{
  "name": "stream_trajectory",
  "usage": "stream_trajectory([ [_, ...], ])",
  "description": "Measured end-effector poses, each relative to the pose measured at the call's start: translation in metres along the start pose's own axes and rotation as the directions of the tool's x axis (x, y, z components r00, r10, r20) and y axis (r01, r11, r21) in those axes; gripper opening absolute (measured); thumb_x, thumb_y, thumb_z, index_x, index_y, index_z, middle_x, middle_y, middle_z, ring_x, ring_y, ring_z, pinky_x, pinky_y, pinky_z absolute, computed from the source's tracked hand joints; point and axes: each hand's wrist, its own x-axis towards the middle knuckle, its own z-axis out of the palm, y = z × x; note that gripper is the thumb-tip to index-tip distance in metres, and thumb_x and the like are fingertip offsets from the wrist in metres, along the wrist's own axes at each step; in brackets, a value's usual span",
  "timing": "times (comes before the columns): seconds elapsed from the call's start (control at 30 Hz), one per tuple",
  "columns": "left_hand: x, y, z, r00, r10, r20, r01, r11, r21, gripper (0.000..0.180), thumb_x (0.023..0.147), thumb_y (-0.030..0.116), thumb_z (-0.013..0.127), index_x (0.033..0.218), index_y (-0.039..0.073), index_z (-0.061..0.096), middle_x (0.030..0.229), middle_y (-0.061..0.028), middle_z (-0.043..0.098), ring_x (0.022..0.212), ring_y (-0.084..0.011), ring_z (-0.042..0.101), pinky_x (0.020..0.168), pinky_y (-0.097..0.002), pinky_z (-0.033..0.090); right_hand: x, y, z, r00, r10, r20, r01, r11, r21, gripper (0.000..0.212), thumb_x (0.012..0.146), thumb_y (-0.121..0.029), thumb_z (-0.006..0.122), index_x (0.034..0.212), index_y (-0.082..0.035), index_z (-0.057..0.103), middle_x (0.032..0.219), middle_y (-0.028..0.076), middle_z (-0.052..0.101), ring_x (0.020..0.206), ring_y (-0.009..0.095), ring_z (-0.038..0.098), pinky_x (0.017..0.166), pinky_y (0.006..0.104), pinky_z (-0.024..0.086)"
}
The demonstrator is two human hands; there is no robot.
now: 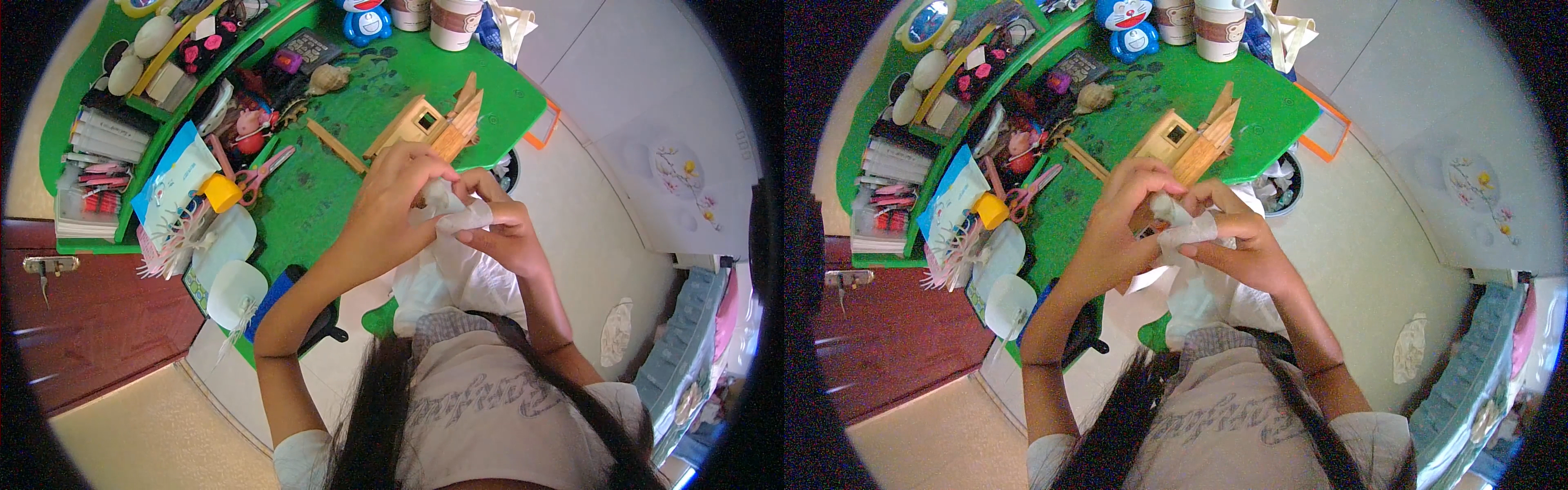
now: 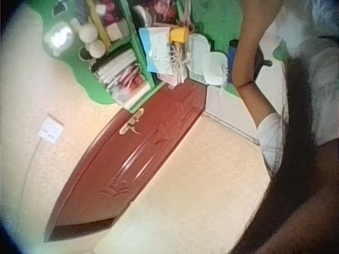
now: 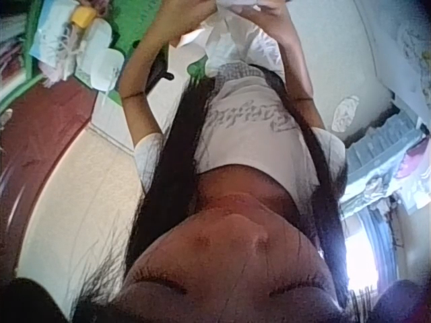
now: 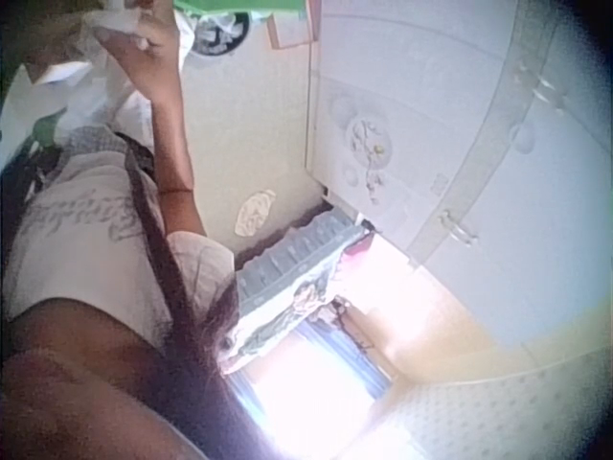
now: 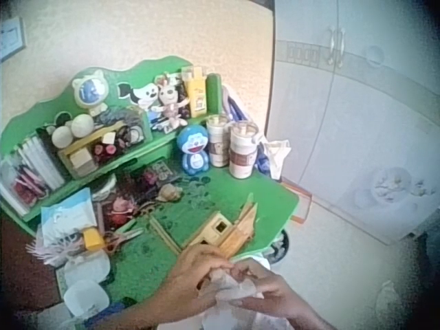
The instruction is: The person pulls a wet wipe from a package, wraps it around a finger, and cleans a wooden boat model by wiping down its different surfaces.
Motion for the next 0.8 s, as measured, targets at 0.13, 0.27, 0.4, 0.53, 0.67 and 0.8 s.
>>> stream_trajectory([
  [0.13,-0.001,-0.003,0.007,0.992,0.064,-0.109,-0.045,0.986,0.163,0.055,0.062,0.0,0.069,0.115,0.009,0.056,0.121,-0.0166,0.048,0.115,-0.036,0.047,0.093,-0.0414,0.041,-0.002,0.005,0.004,0.998,0.003,-0.056,0.0,0.999,0.054,0.024,0.079,0.0,0.07,0.103,-0.004,0.071,0.133,0.015,0.051,0.123,0.027,0.048,0.102,0.038,0.037],
  [0.27,0.001,-0.006,0.01,0.983,0.147,-0.109,-0.108,0.947,0.303,0.072,0.059,-0.001,0.067,0.128,0.008,0.048,0.125,-0.0201,0.044,0.118,-0.0398,0.043,0.098,-0.045,0.036,-0.005,0.006,0.005,0.995,0.076,-0.068,-0.067,0.989,0.128,0.022,0.082,0.0,0.066,0.104,-0.003,0.07,0.135,0.015,0.05,0.125,0.026,0.046,0.104,0.0382,0.035],
  [0.4,0.002,-0.001,0.014,0.988,0.121,-0.097,-0.072,0.909,0.41,0.078,0.06,0.003,0.071,0.133,0.008,0.045,0.127,-0.0204,0.043,0.119,-0.0395,0.043,0.099,-0.0457,0.036,-0.006,0.011,0.008,0.965,0.107,-0.237,-0.065,0.982,0.18,0.022,0.087,-0.003,0.061,0.107,0.0,0.068,0.122,0.013,0.059,0.113,0.023,0.055,0.098,0.0357,0.042],
  [0.53,0.0,-0.007,0.015,0.994,0.085,-0.063,-0.058,0.936,0.348,0.081,0.064,0.019,0.078,0.135,0.007,0.042,0.13,-0.0205,0.043,0.122,-0.0402,0.042,0.102,-0.0468,0.034,-0.012,0.015,0.002,0.878,0.375,-0.297,-0.192,0.846,0.498,0.022,0.09,-0.006,0.059,0.111,-0.001,0.065,0.102,0.01,0.066,0.089,0.019,0.065,0.081,0.0315,0.051],
  [0.67,0.005,-0.015,-0.003,0.999,-0.001,-0.043,0.016,0.935,0.356,0.08,0.071,0.028,0.079,0.136,0.005,0.04,0.133,-0.0217,0.042,0.124,-0.0403,0.04,0.105,-0.0471,0.032,-0.006,0.034,-0.012,0.827,0.334,-0.453,-0.041,0.838,0.544,0.023,0.091,-0.008,0.058,0.112,-0.003,0.063,0.08,0.002,0.057,0.061,0.009,0.05,0.059,0.0249,0.043],
  [0.8,0.003,-0.026,-0.01,0.995,-0.007,-0.1,0.059,0.85,0.524,0.079,0.074,0.031,0.076,0.137,0.003,0.039,0.136,-0.0233,0.041,0.128,-0.0412,0.037,0.107,-0.0486,0.03,-0.008,0.035,-0.029,0.848,0.314,-0.427,-0.001,0.806,0.591,0.022,0.092,-0.011,0.053,0.107,0.002,0.062,0.075,0.001,0.052,0.055,0.007,0.041,0.053,0.0232,0.036],
])
